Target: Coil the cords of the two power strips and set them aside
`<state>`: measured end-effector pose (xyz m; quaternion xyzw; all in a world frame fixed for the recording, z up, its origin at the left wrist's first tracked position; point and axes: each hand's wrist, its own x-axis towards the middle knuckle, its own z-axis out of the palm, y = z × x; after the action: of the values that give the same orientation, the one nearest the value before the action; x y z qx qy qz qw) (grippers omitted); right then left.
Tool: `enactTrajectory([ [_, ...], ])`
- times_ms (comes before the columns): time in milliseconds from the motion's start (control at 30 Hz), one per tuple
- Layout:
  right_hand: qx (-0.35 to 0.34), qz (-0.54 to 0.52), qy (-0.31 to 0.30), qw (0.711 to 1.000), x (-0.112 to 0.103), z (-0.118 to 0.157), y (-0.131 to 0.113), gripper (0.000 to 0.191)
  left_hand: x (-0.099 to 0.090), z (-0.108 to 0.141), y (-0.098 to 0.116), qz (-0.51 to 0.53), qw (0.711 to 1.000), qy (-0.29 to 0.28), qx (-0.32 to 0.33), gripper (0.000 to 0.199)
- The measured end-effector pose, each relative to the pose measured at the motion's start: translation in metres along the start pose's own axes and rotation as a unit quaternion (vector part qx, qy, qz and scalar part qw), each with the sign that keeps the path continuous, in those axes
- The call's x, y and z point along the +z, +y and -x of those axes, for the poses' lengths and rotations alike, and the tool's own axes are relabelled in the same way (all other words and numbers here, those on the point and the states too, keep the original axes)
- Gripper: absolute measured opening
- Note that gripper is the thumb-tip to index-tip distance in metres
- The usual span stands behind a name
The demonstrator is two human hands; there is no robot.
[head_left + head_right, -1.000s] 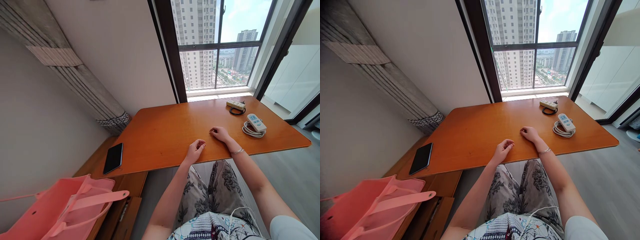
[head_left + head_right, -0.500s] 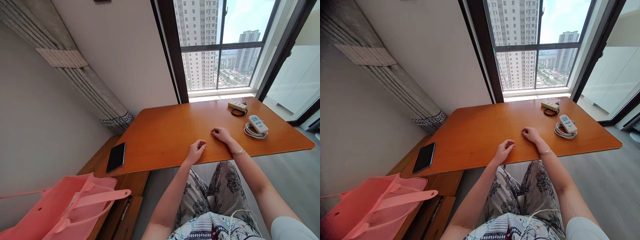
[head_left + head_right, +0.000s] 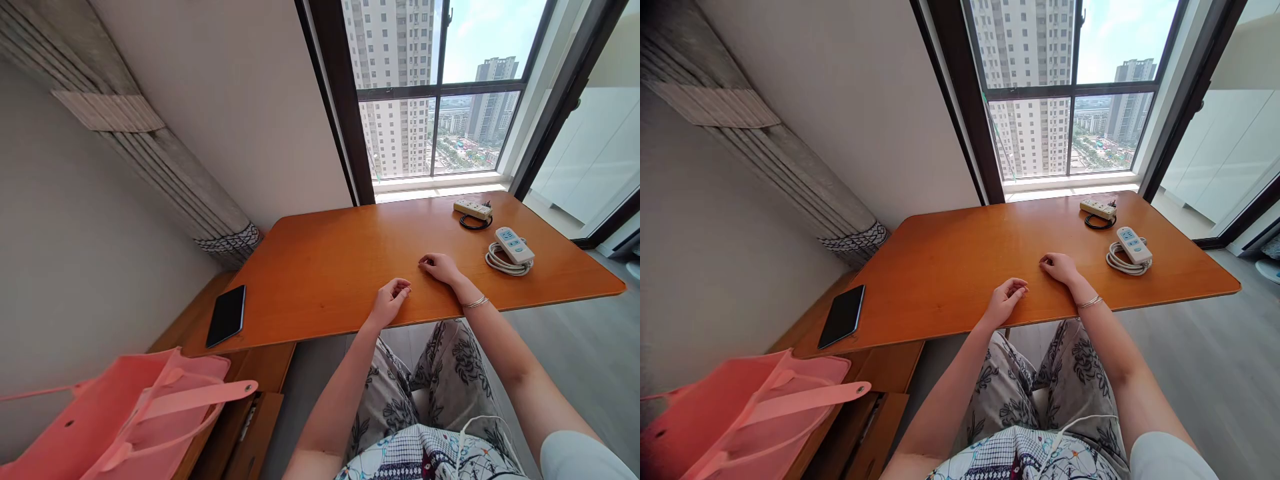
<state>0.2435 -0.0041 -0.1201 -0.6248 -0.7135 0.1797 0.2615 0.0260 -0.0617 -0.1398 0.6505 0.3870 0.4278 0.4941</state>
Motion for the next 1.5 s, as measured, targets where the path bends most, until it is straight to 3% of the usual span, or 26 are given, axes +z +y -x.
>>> enactTrajectory([
  [1500, -0.009, 0.022, -0.003, 1.0, -0.0011, 0.0054, -0.003, 0.019, -0.001, 0.0075, 0.0067, -0.01, 1.0, 0.0, 0.007, 0.028],
])
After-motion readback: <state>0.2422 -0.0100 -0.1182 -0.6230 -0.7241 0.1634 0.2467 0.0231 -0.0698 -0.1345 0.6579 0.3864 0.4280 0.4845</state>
